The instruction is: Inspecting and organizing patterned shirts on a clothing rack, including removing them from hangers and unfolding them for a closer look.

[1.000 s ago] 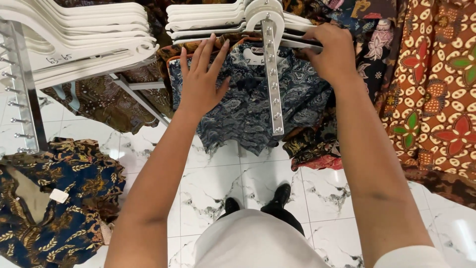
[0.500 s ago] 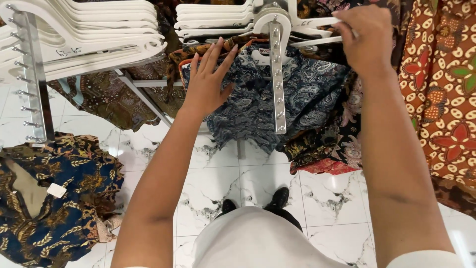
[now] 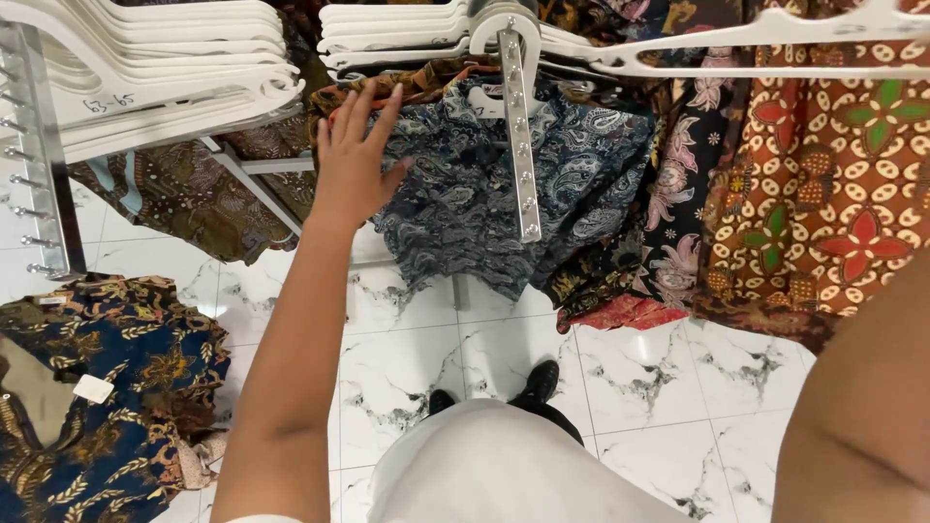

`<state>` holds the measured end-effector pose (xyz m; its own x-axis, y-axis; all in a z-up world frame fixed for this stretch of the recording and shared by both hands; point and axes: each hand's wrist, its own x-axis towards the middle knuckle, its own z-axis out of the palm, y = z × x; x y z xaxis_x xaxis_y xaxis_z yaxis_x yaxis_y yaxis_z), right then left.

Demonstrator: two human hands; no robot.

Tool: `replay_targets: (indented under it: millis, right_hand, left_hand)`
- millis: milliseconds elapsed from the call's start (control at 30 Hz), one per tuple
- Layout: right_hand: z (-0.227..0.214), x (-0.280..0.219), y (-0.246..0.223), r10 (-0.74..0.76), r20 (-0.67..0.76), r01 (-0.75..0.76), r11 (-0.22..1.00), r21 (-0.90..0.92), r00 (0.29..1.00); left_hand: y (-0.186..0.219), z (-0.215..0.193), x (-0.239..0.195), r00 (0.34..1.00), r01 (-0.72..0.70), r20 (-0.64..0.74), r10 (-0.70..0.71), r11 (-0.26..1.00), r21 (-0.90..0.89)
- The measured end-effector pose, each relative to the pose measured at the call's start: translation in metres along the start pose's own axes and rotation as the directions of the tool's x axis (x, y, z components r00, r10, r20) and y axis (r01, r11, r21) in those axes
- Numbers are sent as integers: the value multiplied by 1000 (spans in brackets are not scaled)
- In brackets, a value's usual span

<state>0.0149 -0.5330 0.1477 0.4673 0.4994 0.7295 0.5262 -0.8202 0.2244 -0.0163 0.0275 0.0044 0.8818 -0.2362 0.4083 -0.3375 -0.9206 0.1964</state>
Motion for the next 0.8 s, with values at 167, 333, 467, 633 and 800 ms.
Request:
replay_targets:
  millis: [167,333,467,633,800]
  right_hand:
    - [-44,-70,-42,120,-16,-118,988,99,993]
    - [-54,-107,-77,240,-5,-233,948,217,971]
    - [2,-97,-130,261,-129,-167,856,490,957]
    - [36,-84,-194,349,-62,-259,792,552,935]
    - [45,-68,-234,383,-6,-294,719,630,924]
  left_hand:
    - [-26,-1,-32,987,123,-87,-132,987,-106]
    - [8,-19,-60,970,-61,-241,-30,931,-359]
    - [55,-33,-80,967,-130,-239,-84,646,-753]
    - [71,-41,-110,980,-96,-182,-84,600,-794]
    - [69,-37,-135,987,-21,-127,-95,716,-698]
